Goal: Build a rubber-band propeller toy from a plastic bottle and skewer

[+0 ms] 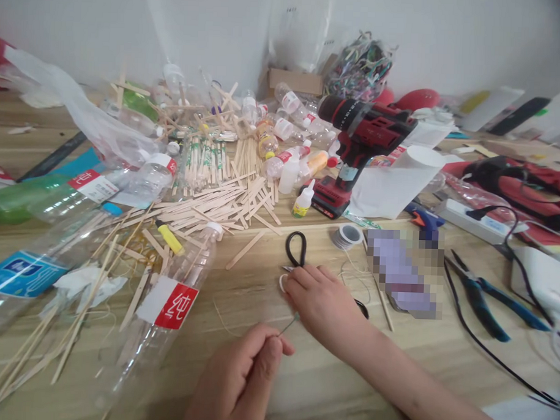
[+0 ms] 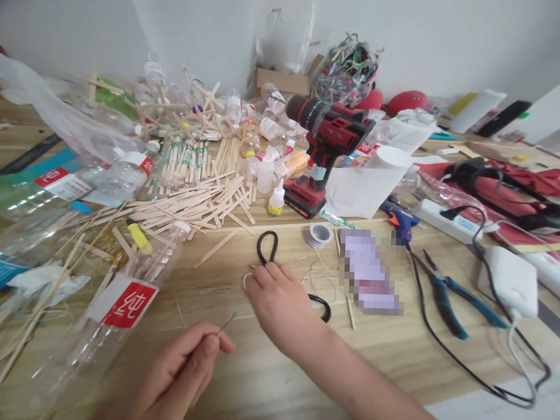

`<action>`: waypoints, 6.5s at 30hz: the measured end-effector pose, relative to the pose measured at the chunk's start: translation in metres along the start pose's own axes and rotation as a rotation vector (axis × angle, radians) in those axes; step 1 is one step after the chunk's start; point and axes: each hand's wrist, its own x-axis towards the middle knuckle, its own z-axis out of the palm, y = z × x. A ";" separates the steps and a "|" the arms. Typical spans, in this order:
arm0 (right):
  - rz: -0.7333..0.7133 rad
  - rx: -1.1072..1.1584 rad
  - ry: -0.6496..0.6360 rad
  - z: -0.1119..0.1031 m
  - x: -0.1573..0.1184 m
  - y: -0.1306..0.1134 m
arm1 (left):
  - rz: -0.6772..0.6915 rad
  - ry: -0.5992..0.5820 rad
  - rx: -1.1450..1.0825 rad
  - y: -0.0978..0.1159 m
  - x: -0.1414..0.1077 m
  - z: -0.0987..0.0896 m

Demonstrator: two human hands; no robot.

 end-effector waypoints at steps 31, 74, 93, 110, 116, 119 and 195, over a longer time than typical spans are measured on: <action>-0.094 0.538 0.366 -0.003 0.003 -0.024 | 0.132 0.262 0.308 -0.008 0.026 -0.012; -0.036 0.681 0.178 -0.001 -0.002 -0.013 | 0.058 0.039 -0.009 -0.014 0.030 -0.015; 0.099 0.709 0.183 0.001 -0.005 -0.017 | 0.176 0.196 0.347 -0.011 0.027 -0.012; 0.525 1.129 -0.117 -0.001 0.004 -0.024 | 0.776 0.367 0.915 -0.024 0.025 -0.002; 0.502 1.170 -0.110 0.006 0.003 -0.023 | 0.659 0.352 0.813 -0.024 0.026 -0.002; 0.413 1.128 -0.067 0.007 0.002 -0.021 | 0.412 0.282 0.550 -0.020 0.026 -0.005; -0.033 0.954 0.186 -0.004 0.002 -0.014 | 0.143 0.162 0.073 -0.017 0.032 -0.017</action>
